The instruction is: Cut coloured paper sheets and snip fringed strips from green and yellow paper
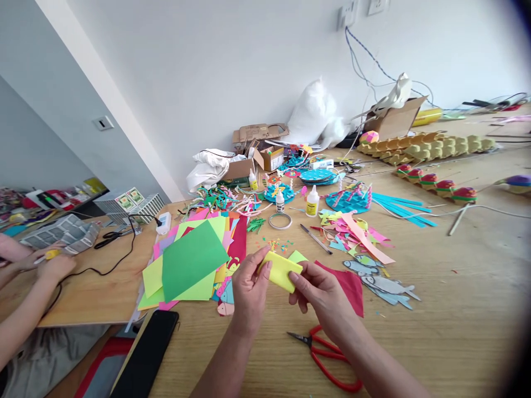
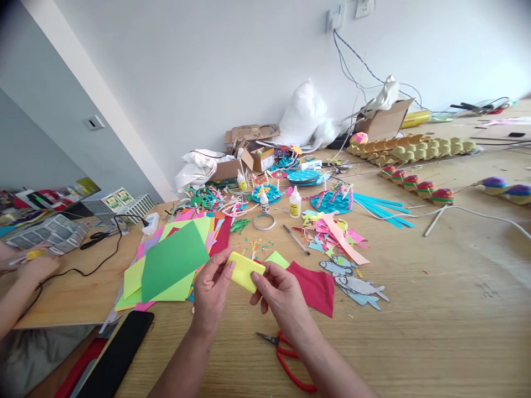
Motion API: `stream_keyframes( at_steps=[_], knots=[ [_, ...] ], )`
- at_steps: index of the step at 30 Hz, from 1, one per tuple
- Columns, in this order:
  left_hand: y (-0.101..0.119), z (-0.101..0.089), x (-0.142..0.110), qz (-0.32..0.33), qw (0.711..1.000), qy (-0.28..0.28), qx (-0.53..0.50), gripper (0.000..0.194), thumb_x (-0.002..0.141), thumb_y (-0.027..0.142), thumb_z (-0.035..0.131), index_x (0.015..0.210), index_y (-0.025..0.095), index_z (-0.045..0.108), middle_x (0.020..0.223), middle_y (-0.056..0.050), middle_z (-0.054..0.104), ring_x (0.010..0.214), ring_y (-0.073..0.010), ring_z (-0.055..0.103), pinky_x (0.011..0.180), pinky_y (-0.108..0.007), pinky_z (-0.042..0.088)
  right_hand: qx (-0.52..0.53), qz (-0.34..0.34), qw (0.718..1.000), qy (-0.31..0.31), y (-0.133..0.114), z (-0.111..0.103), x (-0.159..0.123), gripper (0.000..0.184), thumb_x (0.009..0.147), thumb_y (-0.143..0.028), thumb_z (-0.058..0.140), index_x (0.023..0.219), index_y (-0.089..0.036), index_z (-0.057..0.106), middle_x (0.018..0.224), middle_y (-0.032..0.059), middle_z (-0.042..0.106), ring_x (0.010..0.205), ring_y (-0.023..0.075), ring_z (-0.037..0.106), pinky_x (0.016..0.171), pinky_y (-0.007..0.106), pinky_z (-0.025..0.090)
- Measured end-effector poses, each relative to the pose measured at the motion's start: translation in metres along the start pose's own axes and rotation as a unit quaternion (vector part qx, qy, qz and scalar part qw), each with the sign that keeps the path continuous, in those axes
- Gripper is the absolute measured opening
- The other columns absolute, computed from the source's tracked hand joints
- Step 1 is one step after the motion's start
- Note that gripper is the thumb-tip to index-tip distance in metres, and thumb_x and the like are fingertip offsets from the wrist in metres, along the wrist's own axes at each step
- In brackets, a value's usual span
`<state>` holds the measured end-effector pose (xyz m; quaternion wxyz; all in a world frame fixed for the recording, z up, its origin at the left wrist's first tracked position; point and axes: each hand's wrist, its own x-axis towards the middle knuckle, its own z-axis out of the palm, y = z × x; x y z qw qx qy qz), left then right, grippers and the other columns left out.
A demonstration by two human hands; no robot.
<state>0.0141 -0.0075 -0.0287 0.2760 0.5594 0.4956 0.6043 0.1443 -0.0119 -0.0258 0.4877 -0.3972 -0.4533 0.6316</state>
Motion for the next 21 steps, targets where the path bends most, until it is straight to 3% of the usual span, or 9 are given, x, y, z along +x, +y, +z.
stream_keyframes(
  at_steps=[6, 13, 17, 21],
  knots=[
    [-0.003, -0.002, -0.003, -0.008, 0.999, -0.041, -0.034, 0.028, 0.077, 0.022, 0.056, 0.104, 0.021, 0.06, 0.098, -0.004, 0.063, 0.082, -0.0148, 0.058, 0.069, -0.022, 0.046, -0.022, -0.009, 1.0, 0.017, 0.001, -0.007, 0.003, 0.033, 0.067, -0.048, 0.061, 0.063, -0.018, 0.049, 0.039, -0.0068, 0.049, 0.033, 0.005, 0.038, 0.034, 0.017, 0.025],
    [-0.001, -0.006, -0.004, 0.002, 0.998, -0.068, -0.018, 0.02, 0.077, 0.02, 0.054, 0.096, 0.021, 0.06, 0.09, -0.002, 0.063, 0.078, -0.0134, 0.058, 0.065, -0.02, 0.045, -0.048, -0.011, 0.999, -0.001, -0.004, -0.009, 0.004, 0.033, 0.065, -0.047, 0.061, 0.058, -0.019, 0.047, 0.04, -0.0087, 0.043, 0.034, 0.0049, 0.036, 0.037, 0.019, 0.022],
    [0.003, -0.01, -0.002, 0.005, 0.996, -0.091, 0.005, 0.014, 0.077, 0.019, 0.054, 0.09, 0.02, 0.059, 0.081, 0.0, 0.063, 0.07, -0.011, 0.057, 0.061, -0.018, 0.044, -0.085, -0.01, 0.995, -0.047, -0.006, -0.015, 0.005, 0.034, 0.068, -0.048, 0.058, 0.057, -0.018, 0.046, 0.04, -0.0086, 0.041, 0.035, 0.0046, 0.033, 0.037, 0.019, 0.02],
    [0.014, -0.015, 0.004, 0.028, 0.983, -0.17, 0.062, 0.018, 0.077, 0.016, 0.053, 0.092, 0.021, 0.061, 0.087, -0.001, 0.064, 0.078, -0.0117, 0.058, 0.068, -0.018, 0.043, -0.123, -0.011, 0.988, -0.094, -0.01, -0.023, 0.007, 0.033, 0.07, -0.045, 0.058, 0.057, -0.017, 0.046, 0.043, -0.0084, 0.039, 0.038, 0.0043, 0.033, 0.038, 0.018, 0.021]
  ],
)
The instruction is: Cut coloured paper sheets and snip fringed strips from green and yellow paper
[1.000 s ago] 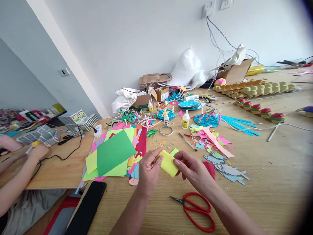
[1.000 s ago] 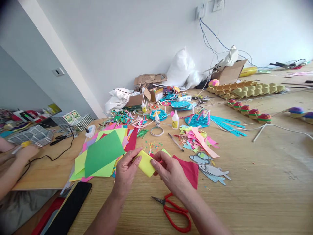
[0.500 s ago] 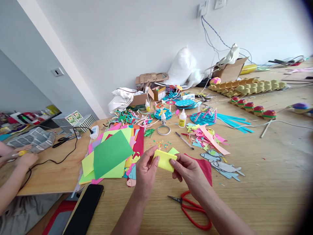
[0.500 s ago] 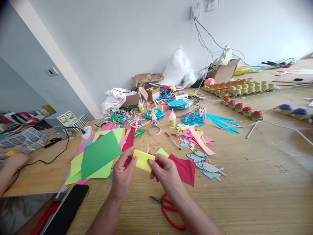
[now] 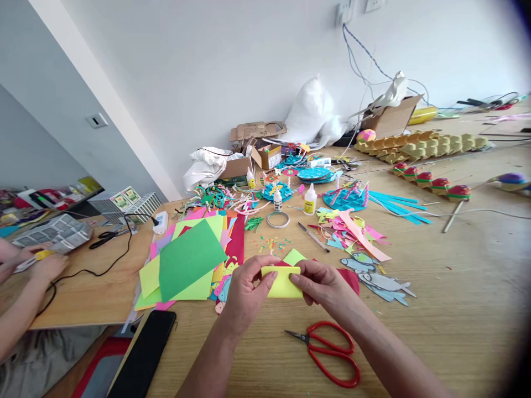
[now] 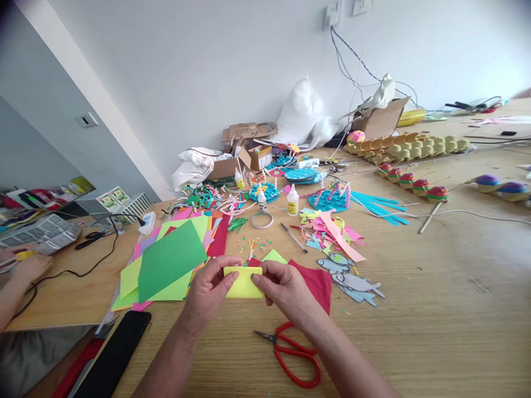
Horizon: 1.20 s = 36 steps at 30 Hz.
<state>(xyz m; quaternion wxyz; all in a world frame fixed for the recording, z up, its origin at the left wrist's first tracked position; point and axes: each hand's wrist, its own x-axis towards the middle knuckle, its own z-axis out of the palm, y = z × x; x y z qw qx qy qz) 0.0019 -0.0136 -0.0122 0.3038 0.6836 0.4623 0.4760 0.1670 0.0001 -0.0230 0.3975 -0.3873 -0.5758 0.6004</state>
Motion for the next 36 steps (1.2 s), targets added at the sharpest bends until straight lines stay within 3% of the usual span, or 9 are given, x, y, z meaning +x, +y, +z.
stream_keyframes(
  at_steps=[4, 16, 22, 26, 36],
  knots=[
    [0.007, -0.004, 0.002, 0.023, 0.999, -0.043, 0.017, 0.017, 0.077, 0.014, 0.053, 0.089, 0.02, 0.063, 0.086, -0.001, 0.065, 0.078, -0.0114, 0.058, 0.069, -0.018, 0.043, -0.011, -0.003, 1.0, -0.024, -0.001, -0.006, -0.001, 0.03, 0.073, -0.043, 0.056, 0.059, -0.017, 0.048, 0.044, -0.0083, 0.039, 0.039, 0.0043, 0.032, 0.038, 0.019, 0.021],
    [0.005, 0.0, 0.002, 0.056, 0.995, -0.018, 0.076, 0.015, 0.077, 0.013, 0.053, 0.086, 0.019, 0.064, 0.083, -0.001, 0.066, 0.076, -0.0115, 0.06, 0.068, -0.019, 0.045, -0.067, -0.03, 0.996, -0.055, 0.002, -0.012, 0.002, 0.026, 0.078, -0.039, 0.051, 0.064, -0.017, 0.05, 0.053, -0.0061, 0.04, 0.048, 0.0069, 0.035, 0.044, 0.02, 0.026],
    [0.004, 0.0, 0.003, 0.087, 0.991, -0.024, 0.102, 0.016, 0.078, 0.014, 0.052, 0.087, 0.019, 0.064, 0.082, -0.002, 0.067, 0.077, -0.0125, 0.061, 0.071, -0.021, 0.045, -0.201, -0.055, 0.977, -0.044, -0.014, -0.016, 0.006, 0.016, 0.078, -0.033, 0.053, 0.075, -0.017, 0.057, 0.056, -0.0048, 0.045, 0.05, 0.0083, 0.038, 0.044, 0.02, 0.026],
    [0.004, 0.001, 0.004, 0.099, 0.989, -0.032, 0.104, 0.016, 0.078, 0.012, 0.053, 0.086, 0.019, 0.064, 0.078, -0.002, 0.067, 0.07, -0.0113, 0.06, 0.068, -0.02, 0.045, -0.199, -0.077, 0.975, -0.056, -0.021, -0.015, 0.011, 0.013, 0.077, -0.025, 0.052, 0.07, -0.017, 0.059, 0.058, -0.0039, 0.049, 0.053, 0.0085, 0.04, 0.046, 0.02, 0.028],
    [-0.001, 0.003, 0.004, 0.038, 0.995, -0.054, 0.08, 0.017, 0.075, 0.014, 0.056, 0.089, 0.019, 0.064, 0.078, -0.001, 0.066, 0.066, -0.0114, 0.059, 0.063, -0.019, 0.045, -0.167, -0.06, 0.982, -0.062, -0.016, -0.014, 0.014, 0.015, 0.075, -0.026, 0.052, 0.065, -0.016, 0.058, 0.056, -0.0042, 0.045, 0.052, 0.0084, 0.038, 0.046, 0.02, 0.028]
  ],
)
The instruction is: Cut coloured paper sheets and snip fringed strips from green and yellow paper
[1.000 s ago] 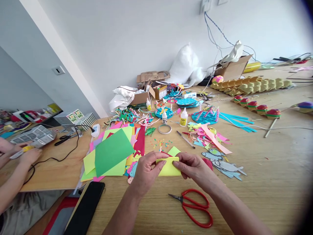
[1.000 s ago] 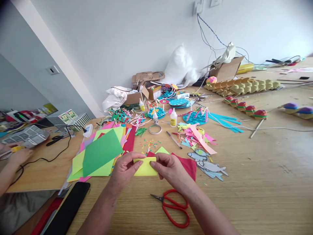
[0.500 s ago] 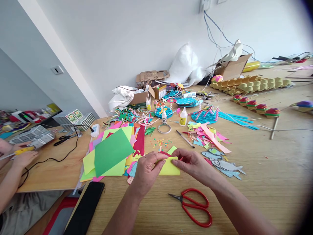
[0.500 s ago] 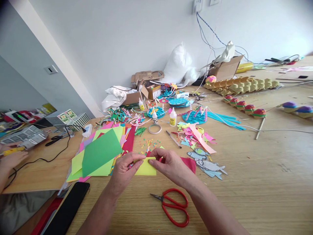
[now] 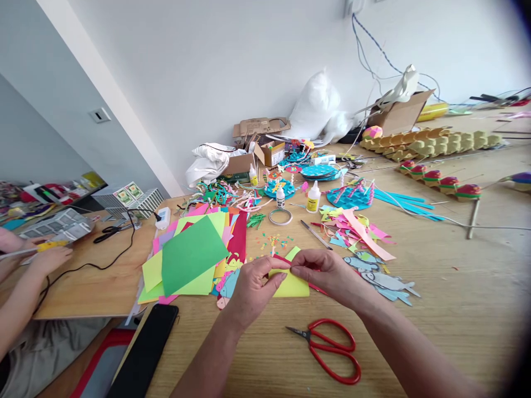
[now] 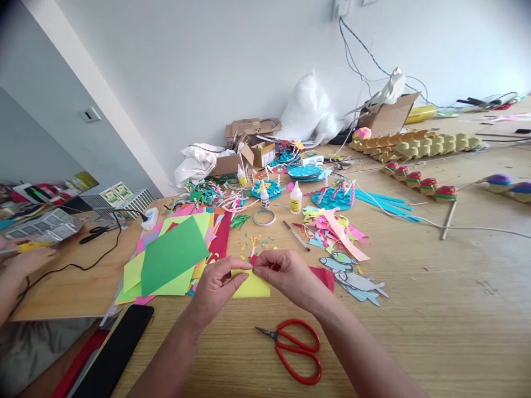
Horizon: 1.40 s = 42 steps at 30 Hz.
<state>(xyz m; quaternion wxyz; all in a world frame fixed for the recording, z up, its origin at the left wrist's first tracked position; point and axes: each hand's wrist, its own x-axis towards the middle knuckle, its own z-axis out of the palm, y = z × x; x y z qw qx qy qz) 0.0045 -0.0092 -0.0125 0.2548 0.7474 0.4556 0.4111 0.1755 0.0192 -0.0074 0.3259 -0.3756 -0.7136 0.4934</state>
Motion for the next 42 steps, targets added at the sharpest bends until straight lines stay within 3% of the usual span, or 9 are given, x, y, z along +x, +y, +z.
stream_keyframes(
  at_steps=[9, 14, 20, 24, 30, 33, 36, 39, 42],
  knots=[
    [-0.002, 0.001, 0.003, 0.027, 1.0, -0.012, 0.0, 0.014, 0.077, 0.015, 0.053, 0.085, 0.019, 0.064, 0.078, -0.002, 0.066, 0.07, -0.0114, 0.059, 0.067, -0.02, 0.044, -0.059, -0.009, 0.998, -0.02, -0.001, -0.002, 0.003, 0.013, 0.076, -0.025, 0.051, 0.069, -0.017, 0.058, 0.059, -0.0037, 0.048, 0.055, 0.0092, 0.041, 0.048, 0.02, 0.03],
    [-0.003, 0.005, 0.001, -0.065, 0.994, 0.006, -0.09, 0.027, 0.073, 0.017, 0.055, 0.1, 0.019, 0.055, 0.082, -0.001, 0.063, 0.065, -0.01, 0.054, 0.059, -0.019, 0.043, -0.053, -0.003, 0.999, 0.01, 0.0, -0.004, 0.002, 0.014, 0.076, -0.027, 0.052, 0.066, -0.017, 0.056, 0.057, -0.0041, 0.046, 0.053, 0.009, 0.04, 0.047, 0.02, 0.03],
    [-0.006, 0.011, 0.001, -0.146, 0.968, 0.002, -0.206, 0.011, 0.074, 0.025, 0.052, 0.08, 0.015, 0.055, 0.069, 0.002, 0.054, 0.063, -0.0098, 0.05, 0.058, -0.018, 0.04, -0.059, -0.016, 0.997, 0.04, 0.0, -0.003, 0.001, 0.015, 0.076, -0.025, 0.052, 0.064, -0.017, 0.054, 0.057, -0.0037, 0.047, 0.055, 0.0101, 0.042, 0.05, 0.021, 0.032],
    [-0.005, 0.011, 0.003, -0.137, 0.979, 0.01, -0.153, 0.009, 0.075, 0.023, 0.05, 0.07, 0.016, 0.052, 0.064, 0.003, 0.048, 0.06, -0.0091, 0.046, 0.055, -0.018, 0.037, -0.087, -0.023, 0.995, 0.035, 0.0, -0.002, 0.0, 0.015, 0.077, -0.026, 0.051, 0.065, -0.017, 0.054, 0.058, -0.0036, 0.049, 0.055, 0.01, 0.043, 0.05, 0.02, 0.033],
    [0.003, 0.003, 0.007, -0.077, 0.997, -0.007, -0.002, 0.013, 0.073, 0.016, 0.051, 0.06, 0.016, 0.05, 0.059, 0.004, 0.045, 0.059, -0.0093, 0.043, 0.057, -0.019, 0.035, -0.214, -0.05, 0.975, -0.013, -0.015, -0.007, 0.002, 0.016, 0.078, -0.025, 0.051, 0.067, -0.018, 0.059, 0.061, -0.0011, 0.056, 0.055, 0.0115, 0.048, 0.05, 0.022, 0.033],
    [0.004, 0.004, 0.007, -0.073, 0.993, 0.018, -0.096, 0.007, 0.073, 0.018, 0.055, 0.079, 0.017, 0.054, 0.074, 0.0, 0.054, 0.072, -0.0117, 0.051, 0.067, -0.021, 0.04, -0.224, -0.06, 0.972, 0.035, -0.016, -0.009, 0.002, 0.015, 0.076, -0.023, 0.052, 0.064, -0.019, 0.058, 0.059, -0.0013, 0.057, 0.056, 0.012, 0.049, 0.052, 0.022, 0.035],
    [0.001, 0.014, 0.005, -0.11, 0.953, 0.045, -0.279, 0.037, 0.068, 0.027, 0.063, 0.1, 0.018, 0.047, 0.093, -0.004, 0.056, 0.082, -0.0143, 0.054, 0.072, -0.024, 0.044, -0.164, -0.061, 0.98, 0.097, -0.008, -0.006, 0.0, 0.015, 0.076, -0.025, 0.052, 0.063, -0.019, 0.055, 0.059, -0.0018, 0.056, 0.057, 0.0125, 0.05, 0.054, 0.023, 0.037],
    [0.0, 0.029, 0.004, -0.167, 0.915, 0.067, -0.36, 0.038, 0.063, 0.034, 0.068, 0.092, 0.017, 0.051, 0.086, -0.004, 0.059, 0.076, -0.0149, 0.057, 0.069, -0.025, 0.046, -0.076, -0.055, 0.988, 0.119, 0.002, 0.001, -0.003, 0.017, 0.077, -0.031, 0.052, 0.064, -0.02, 0.055, 0.058, -0.0016, 0.055, 0.057, 0.013, 0.05, 0.054, 0.023, 0.039],
    [0.001, 0.039, 0.005, -0.19, 0.911, 0.103, -0.351, 0.034, 0.063, 0.039, 0.067, 0.085, 0.015, 0.057, 0.079, -0.004, 0.062, 0.076, -0.0166, 0.058, 0.074, -0.029, 0.046, -0.037, -0.051, 0.988, 0.143, 0.007, 0.008, -0.005, 0.019, 0.076, -0.034, 0.053, 0.066, -0.02, 0.057, 0.059, -0.0008, 0.056, 0.058, 0.0143, 0.051, 0.055, 0.025, 0.04]
  ],
)
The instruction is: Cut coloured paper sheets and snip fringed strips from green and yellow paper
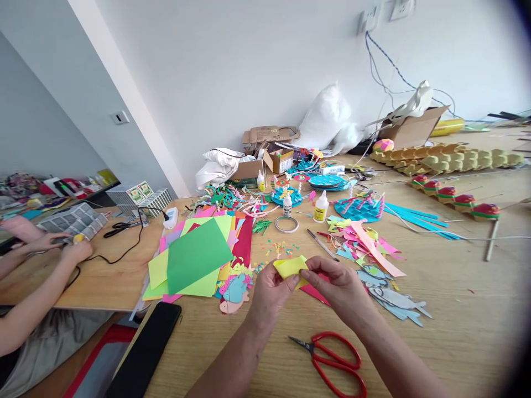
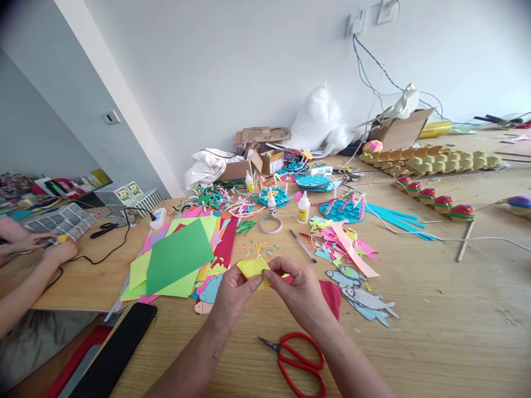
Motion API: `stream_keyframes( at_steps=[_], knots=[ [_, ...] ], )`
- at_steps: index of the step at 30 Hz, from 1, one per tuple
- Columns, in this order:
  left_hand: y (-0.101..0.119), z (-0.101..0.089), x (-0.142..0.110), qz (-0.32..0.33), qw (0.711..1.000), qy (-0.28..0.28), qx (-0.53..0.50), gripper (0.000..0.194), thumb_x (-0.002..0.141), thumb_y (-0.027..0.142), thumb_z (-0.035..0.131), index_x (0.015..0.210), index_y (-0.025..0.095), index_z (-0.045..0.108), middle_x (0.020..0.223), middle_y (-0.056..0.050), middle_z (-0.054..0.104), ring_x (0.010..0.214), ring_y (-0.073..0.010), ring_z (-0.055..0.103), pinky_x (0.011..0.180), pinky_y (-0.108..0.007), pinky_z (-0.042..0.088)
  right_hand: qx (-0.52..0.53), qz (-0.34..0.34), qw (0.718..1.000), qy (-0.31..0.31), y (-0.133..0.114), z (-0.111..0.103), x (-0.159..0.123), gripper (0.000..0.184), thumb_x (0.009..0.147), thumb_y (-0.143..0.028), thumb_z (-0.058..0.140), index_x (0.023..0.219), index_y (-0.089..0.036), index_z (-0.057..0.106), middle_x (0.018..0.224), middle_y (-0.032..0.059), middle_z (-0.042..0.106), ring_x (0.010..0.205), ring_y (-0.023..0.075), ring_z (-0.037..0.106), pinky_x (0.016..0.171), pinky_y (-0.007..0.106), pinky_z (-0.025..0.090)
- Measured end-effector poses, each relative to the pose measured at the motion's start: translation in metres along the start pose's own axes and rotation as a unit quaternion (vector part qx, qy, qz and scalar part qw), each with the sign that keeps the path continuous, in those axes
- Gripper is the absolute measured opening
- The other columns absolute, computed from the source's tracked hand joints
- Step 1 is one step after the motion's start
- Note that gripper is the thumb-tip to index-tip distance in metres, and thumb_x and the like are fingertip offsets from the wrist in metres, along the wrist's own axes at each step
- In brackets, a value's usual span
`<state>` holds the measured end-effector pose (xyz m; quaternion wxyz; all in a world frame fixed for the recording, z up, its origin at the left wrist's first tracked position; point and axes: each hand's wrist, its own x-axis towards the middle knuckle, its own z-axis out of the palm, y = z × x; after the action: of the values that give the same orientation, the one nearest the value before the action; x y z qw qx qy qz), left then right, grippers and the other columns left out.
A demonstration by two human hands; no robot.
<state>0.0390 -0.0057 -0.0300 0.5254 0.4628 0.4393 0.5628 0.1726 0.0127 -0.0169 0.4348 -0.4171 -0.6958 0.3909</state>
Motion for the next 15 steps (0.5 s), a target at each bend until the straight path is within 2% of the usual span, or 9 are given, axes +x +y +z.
stream_keyframes(
  at_steps=[2, 5, 8, 10, 13, 15],
  knots=[
    [-0.001, 0.001, 0.0, 0.01, 1.0, 0.012, 0.01, 0.034, 0.064, 0.04, 0.066, 0.084, 0.014, 0.06, 0.077, -0.004, 0.063, 0.075, -0.017, 0.058, 0.075, -0.03, 0.046, 0.002, 0.003, 1.0, 0.021, 0.001, 0.002, -0.002, 0.019, 0.075, -0.035, 0.054, 0.065, -0.019, 0.057, 0.059, -0.0007, 0.056, 0.058, 0.0149, 0.052, 0.055, 0.025, 0.04],
    [-0.002, -0.005, 0.0, 0.021, 0.999, 0.015, 0.046, 0.029, 0.069, 0.043, 0.061, 0.076, 0.014, 0.061, 0.068, -0.002, 0.06, 0.068, -0.0154, 0.056, 0.068, -0.027, 0.046, 0.024, 0.024, 0.999, 0.037, 0.004, 0.004, -0.003, 0.02, 0.074, -0.036, 0.056, 0.065, -0.019, 0.058, 0.059, -0.0004, 0.057, 0.058, 0.015, 0.052, 0.054, 0.025, 0.041],
    [-0.002, -0.013, -0.001, 0.044, 0.993, 0.016, 0.108, 0.033, 0.074, 0.044, 0.054, 0.059, 0.015, 0.055, 0.057, 0.001, 0.05, 0.06, -0.0121, 0.048, 0.059, -0.023, 0.042, 0.081, 0.06, 0.994, 0.029, 0.011, 0.005, -0.003, 0.022, 0.073, -0.039, 0.057, 0.066, -0.018, 0.058, 0.06, 0.0003, 0.056, 0.057, 0.0148, 0.051, 0.051, 0.025, 0.042],
    [0.0, -0.017, -0.003, 0.066, 0.988, 0.013, 0.138, 0.036, 0.075, 0.044, 0.052, 0.055, 0.014, 0.051, 0.056, 0.002, 0.045, 0.058, -0.0106, 0.043, 0.056, -0.021, 0.039, 0.108, 0.072, 0.991, 0.024, 0.016, 0.007, -0.002, 0.024, 0.072, -0.042, 0.058, 0.066, -0.018, 0.058, 0.059, 0.0003, 0.056, 0.057, 0.0147, 0.051, 0.052, 0.026, 0.043],
    [0.003, -0.019, -0.004, 0.072, 0.986, -0.007, 0.153, 0.035, 0.078, 0.044, 0.048, 0.06, 0.014, 0.053, 0.059, 0.001, 0.044, 0.059, -0.0107, 0.042, 0.056, -0.021, 0.038, 0.125, 0.079, 0.989, 0.021, 0.02, 0.008, -0.003, 0.026, 0.071, -0.044, 0.059, 0.067, -0.018, 0.058, 0.06, 0.0002, 0.056, 0.058, 0.0149, 0.052, 0.053, 0.026, 0.044],
    [0.004, -0.02, -0.003, 0.067, 0.988, -0.021, 0.136, 0.031, 0.079, 0.043, 0.047, 0.073, 0.015, 0.056, 0.063, 0.0, 0.048, 0.064, -0.0123, 0.046, 0.06, -0.021, 0.04, 0.13, 0.082, 0.988, 0.017, 0.02, 0.008, -0.003, 0.027, 0.07, -0.045, 0.06, 0.067, -0.018, 0.057, 0.061, 0.0003, 0.056, 0.059, 0.015, 0.052, 0.054, 0.026, 0.043]
  ],
)
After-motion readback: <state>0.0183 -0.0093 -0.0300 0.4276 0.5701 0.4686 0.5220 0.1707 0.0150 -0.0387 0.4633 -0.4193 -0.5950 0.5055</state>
